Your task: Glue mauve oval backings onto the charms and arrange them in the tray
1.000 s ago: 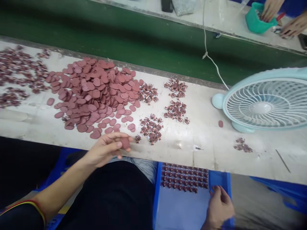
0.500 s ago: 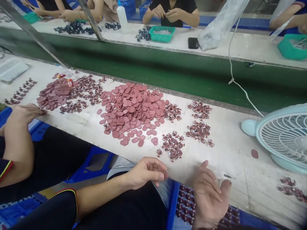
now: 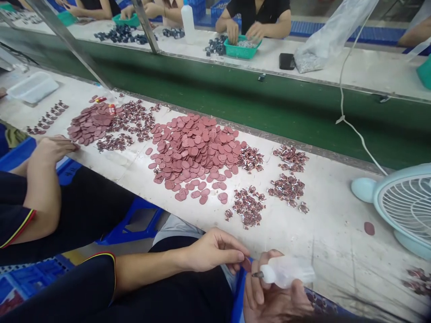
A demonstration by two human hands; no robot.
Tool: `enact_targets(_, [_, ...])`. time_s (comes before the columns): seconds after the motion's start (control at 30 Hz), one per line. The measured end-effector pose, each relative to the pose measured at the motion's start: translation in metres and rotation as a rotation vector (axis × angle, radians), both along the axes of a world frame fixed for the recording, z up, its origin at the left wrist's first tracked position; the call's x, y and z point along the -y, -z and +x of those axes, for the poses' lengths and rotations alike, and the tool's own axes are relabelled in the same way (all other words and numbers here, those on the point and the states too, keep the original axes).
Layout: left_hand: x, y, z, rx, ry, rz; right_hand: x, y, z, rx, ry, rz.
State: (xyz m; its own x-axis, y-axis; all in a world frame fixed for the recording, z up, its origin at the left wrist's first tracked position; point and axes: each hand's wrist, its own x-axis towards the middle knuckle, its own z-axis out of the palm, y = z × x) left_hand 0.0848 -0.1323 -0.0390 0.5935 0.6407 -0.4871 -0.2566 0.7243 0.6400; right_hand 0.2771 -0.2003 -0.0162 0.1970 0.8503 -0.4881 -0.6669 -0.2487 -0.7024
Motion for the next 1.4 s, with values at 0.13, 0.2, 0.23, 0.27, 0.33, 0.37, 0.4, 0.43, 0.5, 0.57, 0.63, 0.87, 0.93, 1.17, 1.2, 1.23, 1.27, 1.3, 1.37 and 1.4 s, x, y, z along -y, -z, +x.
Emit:
enact_targets(0.13, [0.006, 0.0, -0.007, 0.047, 0.044, 0.02, -0.009, -0.013, -0.015, 0.045, 0.224, -0.156])
enact_targets(0.2, [0.008, 0.002, -0.009, 0.105, 0.053, 0.043, -0.011, -0.018, -0.019, 0.042, 0.263, -0.179])
enact_targets(0.23, [0.009, 0.004, -0.009, 0.134, 0.045, 0.062, -0.011, -0.019, -0.019, 0.03, 0.251, -0.188])
enact_targets(0.27, [0.01, 0.005, -0.009, 0.145, 0.037, 0.096, -0.011, -0.019, -0.02, 0.019, 0.239, -0.198])
enact_targets(0.33, [0.012, 0.007, -0.009, 0.104, 0.012, 0.217, -0.013, -0.018, -0.02, 0.015, 0.23, -0.217])
enact_targets(0.37, [0.013, 0.008, -0.01, 0.066, -0.006, 0.291, -0.015, -0.018, -0.021, 0.025, 0.26, -0.226])
enact_targets(0.4, [0.014, 0.009, -0.01, 0.032, -0.023, 0.356, -0.017, -0.019, -0.023, 0.032, 0.296, -0.242])
enact_targets(0.43, [0.014, 0.01, -0.01, 0.017, -0.037, 0.402, -0.02, -0.02, -0.025, 0.027, 0.328, -0.265])
enact_targets(0.5, [0.015, 0.013, -0.009, 0.041, -0.061, 0.45, -0.026, -0.023, -0.029, 0.002, 0.366, -0.327])
enact_targets(0.57, [0.016, 0.017, -0.007, 0.073, -0.087, 0.486, -0.03, -0.025, -0.034, -0.015, 0.382, -0.348])
enact_targets(0.63, [0.017, 0.02, -0.005, 0.06, -0.129, 0.519, -0.031, -0.026, -0.038, -0.015, 0.382, -0.319])
enact_targets(0.87, [0.024, 0.006, -0.005, -0.089, -0.137, 0.627, -0.016, -0.003, -0.024, -0.013, 0.339, -0.281])
enact_targets(0.93, [0.023, -0.005, -0.009, -0.147, -0.064, 0.629, -0.011, 0.007, -0.012, -0.045, 0.279, -0.29])
enact_targets(1.17, [0.018, -0.011, -0.012, -0.202, -0.11, 0.574, -0.007, 0.009, -0.017, -0.081, 0.301, -0.25])
enact_targets(1.2, [0.019, -0.008, -0.011, -0.212, -0.121, 0.555, -0.009, 0.005, -0.023, -0.077, 0.329, -0.254])
enact_targets(1.23, [0.021, -0.005, -0.01, -0.223, -0.128, 0.536, -0.01, 0.003, -0.028, -0.076, 0.349, -0.265])
enact_targets(1.27, [0.023, -0.002, -0.009, -0.23, -0.135, 0.522, -0.011, 0.001, -0.032, -0.075, 0.361, -0.278])
enact_targets(1.3, [0.025, 0.001, -0.007, -0.224, -0.148, 0.503, -0.012, 0.001, -0.034, -0.072, 0.368, -0.292])
enact_targets(1.37, [0.029, 0.007, -0.003, -0.163, -0.195, 0.417, -0.01, 0.005, -0.034, -0.043, 0.34, -0.271])
enact_targets(1.4, [0.029, 0.01, -0.001, -0.111, -0.223, 0.342, -0.008, 0.008, -0.031, -0.017, 0.292, -0.223])
